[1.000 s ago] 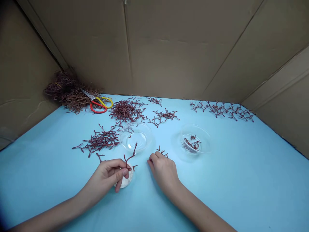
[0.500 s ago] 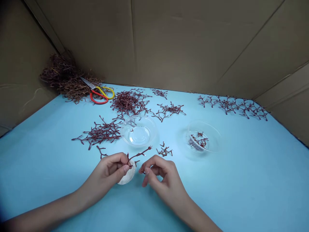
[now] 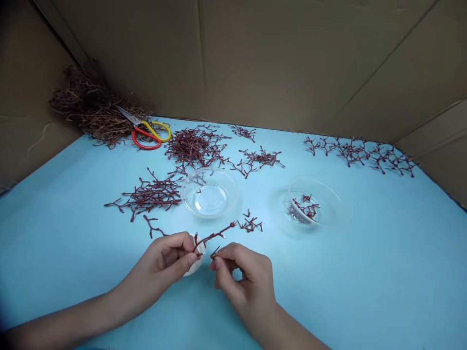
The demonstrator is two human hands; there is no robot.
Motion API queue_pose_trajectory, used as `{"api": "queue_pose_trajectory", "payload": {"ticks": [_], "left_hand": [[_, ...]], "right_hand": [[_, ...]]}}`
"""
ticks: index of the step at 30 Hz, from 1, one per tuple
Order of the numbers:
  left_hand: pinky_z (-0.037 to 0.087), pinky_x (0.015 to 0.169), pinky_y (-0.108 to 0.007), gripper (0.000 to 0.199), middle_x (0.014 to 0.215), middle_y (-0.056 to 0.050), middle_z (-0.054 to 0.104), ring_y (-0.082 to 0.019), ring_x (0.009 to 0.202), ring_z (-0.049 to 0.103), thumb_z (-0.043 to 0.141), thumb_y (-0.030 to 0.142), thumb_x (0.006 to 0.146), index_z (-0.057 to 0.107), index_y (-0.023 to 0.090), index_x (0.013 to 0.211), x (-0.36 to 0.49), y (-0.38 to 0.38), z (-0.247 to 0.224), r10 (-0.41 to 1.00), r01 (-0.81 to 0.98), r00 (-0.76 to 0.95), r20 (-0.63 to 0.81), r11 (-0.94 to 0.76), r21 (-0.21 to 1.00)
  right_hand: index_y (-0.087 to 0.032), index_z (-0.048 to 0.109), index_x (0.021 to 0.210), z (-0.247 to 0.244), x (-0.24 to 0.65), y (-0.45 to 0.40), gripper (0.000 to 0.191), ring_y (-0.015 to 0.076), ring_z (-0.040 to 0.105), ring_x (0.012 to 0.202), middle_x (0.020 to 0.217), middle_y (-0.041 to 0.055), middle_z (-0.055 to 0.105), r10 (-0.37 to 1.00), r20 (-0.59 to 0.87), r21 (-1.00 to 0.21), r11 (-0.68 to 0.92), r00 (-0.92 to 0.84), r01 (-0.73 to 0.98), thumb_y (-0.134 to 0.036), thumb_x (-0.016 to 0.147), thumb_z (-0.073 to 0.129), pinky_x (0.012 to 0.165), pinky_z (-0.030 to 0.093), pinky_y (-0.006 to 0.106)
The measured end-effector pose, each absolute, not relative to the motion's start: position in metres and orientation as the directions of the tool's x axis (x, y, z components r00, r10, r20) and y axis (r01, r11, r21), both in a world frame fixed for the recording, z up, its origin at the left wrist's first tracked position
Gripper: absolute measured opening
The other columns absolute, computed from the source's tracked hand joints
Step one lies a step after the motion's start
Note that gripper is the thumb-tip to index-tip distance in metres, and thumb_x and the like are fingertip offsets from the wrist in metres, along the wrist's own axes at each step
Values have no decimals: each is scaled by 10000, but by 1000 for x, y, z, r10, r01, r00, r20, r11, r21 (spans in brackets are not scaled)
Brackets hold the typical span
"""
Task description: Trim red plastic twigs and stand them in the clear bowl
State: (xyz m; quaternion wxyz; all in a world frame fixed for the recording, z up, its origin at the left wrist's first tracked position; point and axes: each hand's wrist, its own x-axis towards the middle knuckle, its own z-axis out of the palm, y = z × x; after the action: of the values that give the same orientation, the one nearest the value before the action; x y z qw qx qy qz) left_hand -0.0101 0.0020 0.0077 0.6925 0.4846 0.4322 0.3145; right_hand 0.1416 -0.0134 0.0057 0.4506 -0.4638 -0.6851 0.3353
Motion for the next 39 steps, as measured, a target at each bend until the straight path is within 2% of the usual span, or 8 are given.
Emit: {"api": "queue_pose_trajectory", "payload": {"ticks": [5, 9, 39], "left_hand": [[223, 452, -189, 228, 528, 44, 351, -73, 495, 288, 485, 333, 718, 401, 166, 586, -10, 2, 9, 837, -24, 450, -313, 361, 932], [258, 483, -195, 216, 544, 36, 372, -83, 523, 321, 487, 322, 720, 416, 168, 588, -10, 1, 8, 852, -8, 434, -291, 327, 945], [258, 515, -205, 178, 554, 36, 374, -91, 550, 328, 474, 278, 728, 441, 168, 591, -10, 0, 7, 835, -4, 472, -284, 324, 946]], "right_hand": [[-193, 507, 702, 6, 141, -13, 138, 75, 526, 401, 543, -12, 561, 908, 377, -834, 419, -183, 361, -77, 749, 450, 373, 431, 174], [-195, 511, 697, 5, 141, -13, 131, 94, 522, 427, 510, -7, 556, 902, 385, -805, 432, -196, 407, -92, 751, 452, 379, 425, 196], [-202, 505, 726, 4, 140, -15, 150, 97, 506, 467, 519, -16, 527, 889, 403, -805, 457, -218, 379, -65, 746, 445, 422, 422, 201]]}}
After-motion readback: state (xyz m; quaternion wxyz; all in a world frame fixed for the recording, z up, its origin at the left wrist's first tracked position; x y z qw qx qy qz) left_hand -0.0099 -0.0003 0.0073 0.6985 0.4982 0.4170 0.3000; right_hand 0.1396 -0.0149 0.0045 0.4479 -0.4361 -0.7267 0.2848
